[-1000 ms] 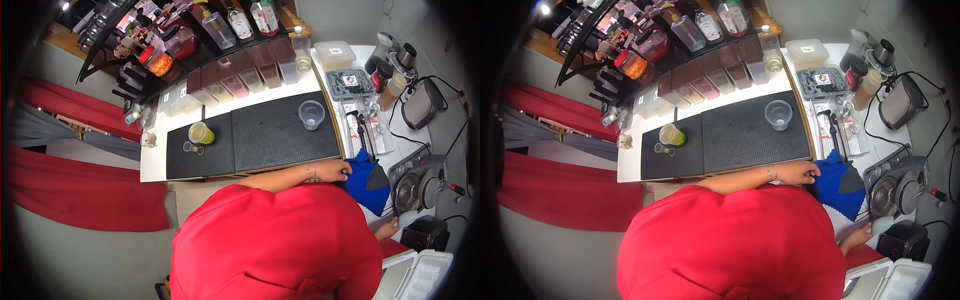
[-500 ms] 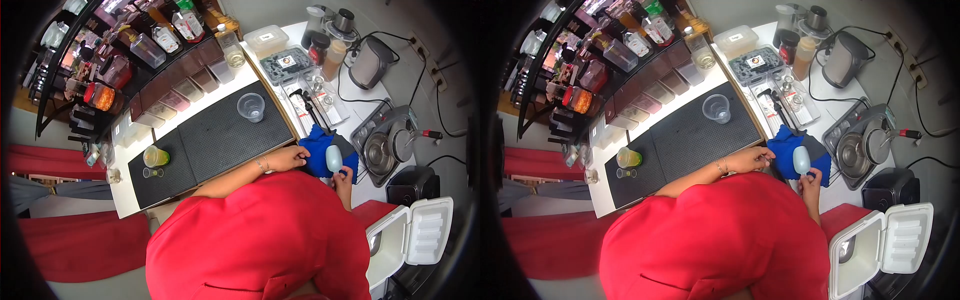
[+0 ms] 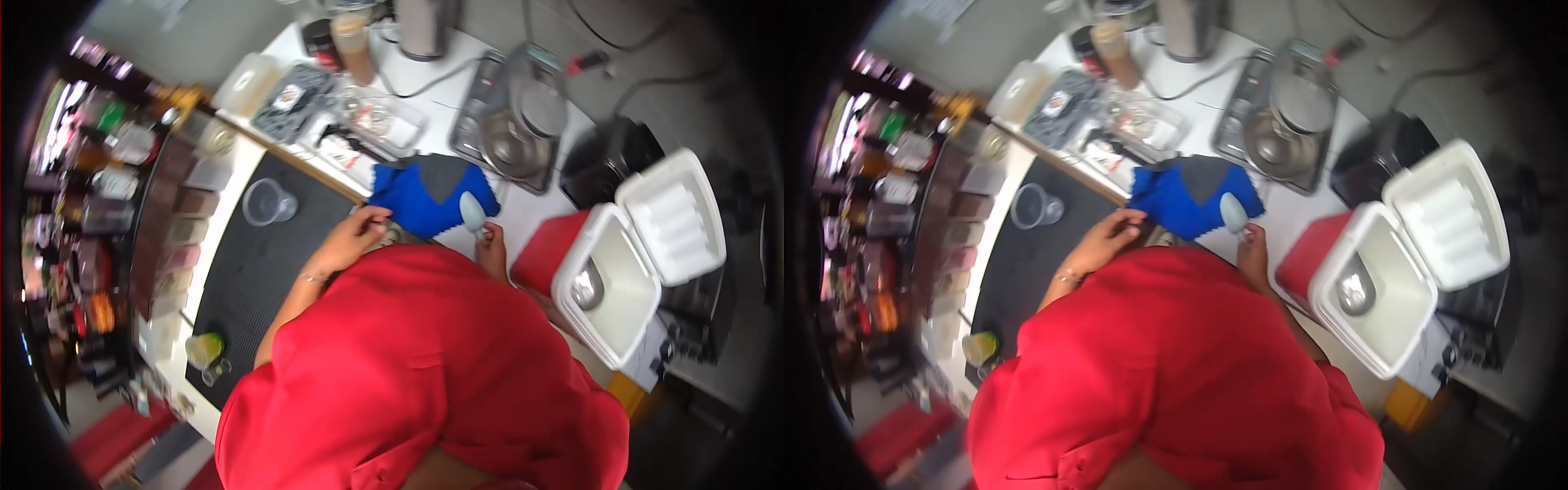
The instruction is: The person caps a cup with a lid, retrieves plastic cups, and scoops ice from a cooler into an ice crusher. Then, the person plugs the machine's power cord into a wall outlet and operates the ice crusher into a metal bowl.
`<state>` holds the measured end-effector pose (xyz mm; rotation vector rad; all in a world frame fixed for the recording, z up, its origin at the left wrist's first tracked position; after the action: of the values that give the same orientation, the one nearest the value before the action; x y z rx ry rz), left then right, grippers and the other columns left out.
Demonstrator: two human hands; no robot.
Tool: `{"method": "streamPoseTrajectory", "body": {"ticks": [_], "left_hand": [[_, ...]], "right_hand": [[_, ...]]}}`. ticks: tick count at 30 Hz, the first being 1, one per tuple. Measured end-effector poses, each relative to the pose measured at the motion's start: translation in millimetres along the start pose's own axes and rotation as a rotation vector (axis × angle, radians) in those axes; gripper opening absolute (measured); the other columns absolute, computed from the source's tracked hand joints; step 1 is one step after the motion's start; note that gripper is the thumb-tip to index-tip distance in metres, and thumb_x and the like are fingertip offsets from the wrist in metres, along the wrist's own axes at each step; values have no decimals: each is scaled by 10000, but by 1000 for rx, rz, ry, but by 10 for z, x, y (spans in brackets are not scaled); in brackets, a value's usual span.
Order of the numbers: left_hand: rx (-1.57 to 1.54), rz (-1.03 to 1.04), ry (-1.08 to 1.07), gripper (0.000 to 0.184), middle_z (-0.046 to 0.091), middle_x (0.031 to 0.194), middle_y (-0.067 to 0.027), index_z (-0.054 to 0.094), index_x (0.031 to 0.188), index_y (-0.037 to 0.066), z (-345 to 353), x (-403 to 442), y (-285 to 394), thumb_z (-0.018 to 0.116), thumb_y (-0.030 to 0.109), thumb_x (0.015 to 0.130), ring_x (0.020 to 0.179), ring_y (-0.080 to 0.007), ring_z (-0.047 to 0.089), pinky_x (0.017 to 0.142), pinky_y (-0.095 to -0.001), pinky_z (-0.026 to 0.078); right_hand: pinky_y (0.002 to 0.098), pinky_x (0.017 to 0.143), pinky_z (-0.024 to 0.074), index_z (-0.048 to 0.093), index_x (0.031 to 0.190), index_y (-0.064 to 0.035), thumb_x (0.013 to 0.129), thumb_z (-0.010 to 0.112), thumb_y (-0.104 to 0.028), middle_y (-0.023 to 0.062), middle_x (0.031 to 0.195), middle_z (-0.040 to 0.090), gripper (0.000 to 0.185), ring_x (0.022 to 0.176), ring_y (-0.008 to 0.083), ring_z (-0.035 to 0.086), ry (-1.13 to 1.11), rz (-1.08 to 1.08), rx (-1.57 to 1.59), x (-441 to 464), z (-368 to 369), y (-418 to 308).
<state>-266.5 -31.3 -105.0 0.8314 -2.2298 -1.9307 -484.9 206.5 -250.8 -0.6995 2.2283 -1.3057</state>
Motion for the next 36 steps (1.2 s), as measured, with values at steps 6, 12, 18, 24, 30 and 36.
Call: {"method": "streamPoseTrajectory", "body": {"ticks": [6, 12, 18, 24, 30, 36], "left_hand": [[-40, -108, -75, 332, 580, 1143, -58, 530, 1261, 49, 55, 52, 85, 563, 113, 937, 1002, -122, 545, 886, -259, 448], [-34, -82, -124, 319, 582, 1163, -66, 530, 1258, 47, 56, 213, 211, 549, 97, 943, 1024, -122, 544, 906, -259, 440], [26, 29, -151, 319, 585, 1168, -72, 528, 1251, 37, 33, 490, 690, 559, 128, 947, 1057, -146, 545, 939, -270, 427], [200, 230, -71, 356, 583, 1210, -66, 526, 1269, 39, -238, 1028, 1383, 578, 154, 936, 1102, -167, 541, 962, -312, 420], [521, 626, 171, 381, 596, 1174, -183, 564, 1188, 22, -783, 1883, 2163, 636, 198, 858, 1117, -320, 553, 947, -372, 431], [944, 778, 728, 526, 439, 1372, -213, 436, 1308, -16, -1370, 3230, 2786, 591, 220, 864, 1298, -365, 385, 1083, -424, 312]], "right_hand": [[352, 793, 446, 346, 1268, 25, 798, 529, 91, 145, 981, 448, 508, 870, 248, 524, 322, 218, 113, -202, -294, -116], [390, 894, 403, 229, 1343, 49, 799, 510, 136, 205, 1114, 430, 619, 1009, 310, 505, 615, 99, -71, 183, -384, -314], [453, 932, 364, 271, 1362, 47, 765, 531, 128, 254, 1141, 466, 656, 1021, 381, 493, 857, 78, -182, 475, -426, -346], [457, 992, 324, 321, 1386, -4, 759, 622, 45, 217, 1236, 510, 697, 1114, 354, 502, 846, 135, -293, 451, -445, -301], [486, 1043, 275, 338, 1366, 16, 758, 646, -17, 223, 1298, 431, 682, 1226, 390, 386, 789, 68, -441, 372, -451, -572], [503, 1038, 286, 351, 1334, 36, 780, 612, -39, 242, 1296, 387, 618, 1224, 422, 370, 793, 50, -408, 392, -417, -607]]}}
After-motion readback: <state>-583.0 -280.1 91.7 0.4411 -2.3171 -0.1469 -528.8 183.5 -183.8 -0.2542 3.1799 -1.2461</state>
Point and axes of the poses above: each hand's wrist, its own x-axis towards the middle knuckle, its own z-axis out of the palm, y = z × x, the point moved 6 cm from there along x, towards the middle knuckle
